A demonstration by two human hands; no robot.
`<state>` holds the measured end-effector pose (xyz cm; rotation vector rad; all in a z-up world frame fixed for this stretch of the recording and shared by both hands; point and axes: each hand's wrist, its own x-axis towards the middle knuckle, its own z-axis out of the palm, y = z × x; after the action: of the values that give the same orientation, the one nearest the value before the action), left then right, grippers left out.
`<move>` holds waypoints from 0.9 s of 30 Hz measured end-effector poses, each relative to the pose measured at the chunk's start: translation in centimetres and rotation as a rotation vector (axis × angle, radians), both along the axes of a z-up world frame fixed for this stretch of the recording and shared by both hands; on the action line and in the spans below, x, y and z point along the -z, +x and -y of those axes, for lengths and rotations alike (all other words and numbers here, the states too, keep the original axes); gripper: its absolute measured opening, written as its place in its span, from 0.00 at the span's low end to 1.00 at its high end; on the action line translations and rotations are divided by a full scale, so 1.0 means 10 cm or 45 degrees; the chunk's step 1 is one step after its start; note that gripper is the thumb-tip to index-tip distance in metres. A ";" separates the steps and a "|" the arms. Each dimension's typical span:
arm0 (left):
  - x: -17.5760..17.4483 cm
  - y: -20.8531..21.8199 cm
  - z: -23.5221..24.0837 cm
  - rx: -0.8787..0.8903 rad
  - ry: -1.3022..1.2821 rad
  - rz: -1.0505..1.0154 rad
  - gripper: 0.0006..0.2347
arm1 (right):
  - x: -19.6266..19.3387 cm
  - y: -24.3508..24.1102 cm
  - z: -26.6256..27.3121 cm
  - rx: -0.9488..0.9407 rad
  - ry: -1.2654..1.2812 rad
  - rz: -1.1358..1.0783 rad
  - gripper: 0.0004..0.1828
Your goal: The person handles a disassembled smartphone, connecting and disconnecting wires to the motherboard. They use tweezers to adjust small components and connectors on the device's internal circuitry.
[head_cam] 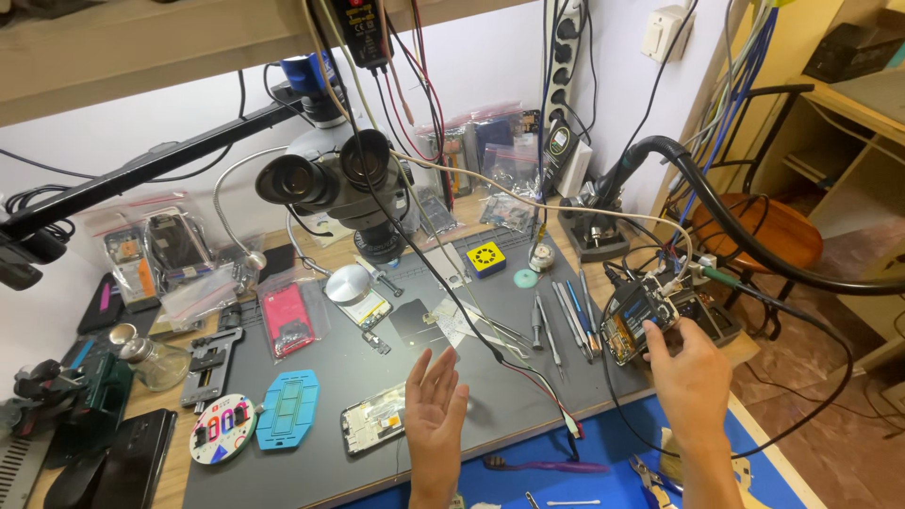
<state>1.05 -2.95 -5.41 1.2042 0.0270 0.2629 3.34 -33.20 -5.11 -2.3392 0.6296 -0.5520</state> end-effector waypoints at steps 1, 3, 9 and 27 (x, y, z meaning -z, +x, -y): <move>0.01 0.00 0.00 0.000 -0.005 -0.006 0.28 | 0.09 0.02 0.03 -0.004 -0.088 0.068 0.27; 0.03 0.00 0.00 -0.004 -0.002 0.008 0.28 | 0.09 0.01 0.04 0.000 -0.083 0.091 0.30; 0.03 0.00 -0.01 -0.002 0.008 0.003 0.28 | 0.02 -0.03 0.01 0.010 0.001 0.172 0.25; 0.00 0.00 -0.50 -0.365 0.014 0.061 0.18 | 0.81 -0.23 -0.10 -0.187 0.031 0.678 0.13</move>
<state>1.02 2.00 -5.45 1.2039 0.1574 0.5433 1.00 -32.24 -13.25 -2.0635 0.2125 -1.0386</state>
